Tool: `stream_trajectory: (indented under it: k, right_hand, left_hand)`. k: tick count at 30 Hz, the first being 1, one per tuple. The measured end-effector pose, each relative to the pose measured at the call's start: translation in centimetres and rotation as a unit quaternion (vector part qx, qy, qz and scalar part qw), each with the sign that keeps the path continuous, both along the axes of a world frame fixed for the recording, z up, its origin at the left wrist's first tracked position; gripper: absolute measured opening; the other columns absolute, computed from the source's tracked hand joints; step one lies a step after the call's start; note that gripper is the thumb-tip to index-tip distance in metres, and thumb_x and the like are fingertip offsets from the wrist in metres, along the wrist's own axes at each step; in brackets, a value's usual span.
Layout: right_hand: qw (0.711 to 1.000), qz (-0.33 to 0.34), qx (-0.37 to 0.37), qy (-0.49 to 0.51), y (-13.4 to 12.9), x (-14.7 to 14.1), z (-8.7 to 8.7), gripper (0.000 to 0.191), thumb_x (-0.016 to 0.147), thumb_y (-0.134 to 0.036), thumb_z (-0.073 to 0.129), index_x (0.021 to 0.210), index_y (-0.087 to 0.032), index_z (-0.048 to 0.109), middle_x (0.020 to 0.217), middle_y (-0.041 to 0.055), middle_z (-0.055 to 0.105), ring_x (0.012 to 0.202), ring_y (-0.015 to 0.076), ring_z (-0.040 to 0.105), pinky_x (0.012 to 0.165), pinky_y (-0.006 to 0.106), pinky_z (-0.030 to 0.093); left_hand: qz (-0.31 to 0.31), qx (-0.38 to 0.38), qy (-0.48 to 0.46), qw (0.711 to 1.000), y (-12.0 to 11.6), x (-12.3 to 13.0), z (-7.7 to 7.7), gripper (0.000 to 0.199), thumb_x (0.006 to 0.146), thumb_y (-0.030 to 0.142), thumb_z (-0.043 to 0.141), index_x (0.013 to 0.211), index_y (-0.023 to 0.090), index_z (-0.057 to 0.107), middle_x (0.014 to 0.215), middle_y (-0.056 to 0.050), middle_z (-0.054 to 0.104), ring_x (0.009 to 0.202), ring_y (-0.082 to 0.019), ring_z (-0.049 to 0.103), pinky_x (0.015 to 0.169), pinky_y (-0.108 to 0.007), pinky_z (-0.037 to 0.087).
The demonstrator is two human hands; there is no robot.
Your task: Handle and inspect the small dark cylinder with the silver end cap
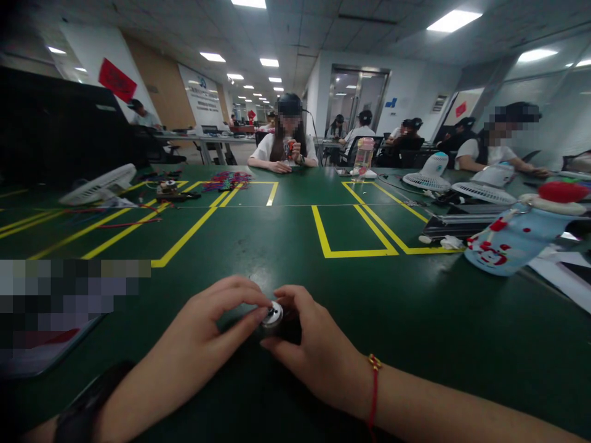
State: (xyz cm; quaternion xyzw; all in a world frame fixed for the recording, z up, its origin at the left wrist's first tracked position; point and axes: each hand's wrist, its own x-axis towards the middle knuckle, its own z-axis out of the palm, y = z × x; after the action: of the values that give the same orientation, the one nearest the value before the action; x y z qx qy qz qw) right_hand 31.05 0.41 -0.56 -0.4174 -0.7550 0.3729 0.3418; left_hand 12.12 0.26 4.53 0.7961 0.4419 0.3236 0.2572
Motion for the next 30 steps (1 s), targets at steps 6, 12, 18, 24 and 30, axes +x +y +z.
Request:
stream_trajectory:
  k: [6, 12, 18, 24, 30]
  right_hand:
    - [1.000, 0.010, -0.010, 0.000, 0.1, -0.3, 0.4, 0.047, 0.076, -0.020, 0.067, 0.117, -0.027, 0.045, 0.111, -0.0034, 0.056, 0.096, 0.0085, 0.055, 0.086, 0.022, 0.048]
    - [0.999, 0.008, 0.026, -0.046, -0.6, 0.5, 1.2, 0.042, 0.078, -0.018, 0.062, 0.116, -0.029, 0.048, 0.107, -0.0052, 0.057, 0.092, 0.0070, 0.055, 0.082, 0.020, 0.047]
    - [0.994, -0.011, 0.061, -0.089, -0.6, 1.0, 0.6, 0.054, 0.075, -0.021, 0.065, 0.124, -0.031, 0.044, 0.117, -0.0029, 0.053, 0.103, 0.0103, 0.053, 0.091, 0.023, 0.045]
    - [0.991, -0.054, 0.047, -0.112, -0.4, 3.3, 1.6, 0.046, 0.081, -0.033, 0.062, 0.123, -0.030, 0.044, 0.114, -0.0013, 0.057, 0.100, 0.0119, 0.056, 0.088, 0.025, 0.049]
    - [0.928, -0.277, 0.078, -0.235, -0.3, 15.3, 0.8, 0.058, 0.077, -0.057, 0.060, 0.126, -0.029, 0.045, 0.115, 0.0050, 0.057, 0.088, 0.0193, 0.061, 0.069, 0.029, 0.054]
  left_hand:
    - [-0.004, 0.004, 0.001, 1.000, 0.0, 0.3, 0.1, 0.013, 0.086, 0.019, 0.059, 0.089, 0.026, 0.069, 0.094, 0.000, 0.063, 0.090, -0.018, 0.059, 0.080, -0.030, 0.046]
    - [0.031, -0.014, -0.028, 0.999, 0.4, -0.9, -0.3, 0.011, 0.089, 0.024, 0.057, 0.086, 0.027, 0.068, 0.094, 0.002, 0.062, 0.090, -0.016, 0.059, 0.081, -0.028, 0.046]
    - [0.008, -0.030, 0.094, 0.995, 0.9, -1.0, -3.6, 0.010, 0.083, 0.024, 0.066, 0.085, 0.030, 0.073, 0.098, 0.001, 0.065, 0.097, -0.022, 0.057, 0.085, -0.038, 0.044]
    - [0.002, -0.061, 0.030, 0.998, 0.8, -2.8, -3.2, 0.020, 0.087, 0.028, 0.061, 0.106, 0.033, 0.068, 0.109, 0.001, 0.062, 0.102, -0.020, 0.058, 0.091, -0.034, 0.044]
    - [0.116, -0.120, -0.005, 0.986, 0.6, -6.8, -3.4, 0.024, 0.090, 0.042, 0.052, 0.105, 0.028, 0.064, 0.105, -0.002, 0.065, 0.097, -0.023, 0.061, 0.083, -0.035, 0.048]
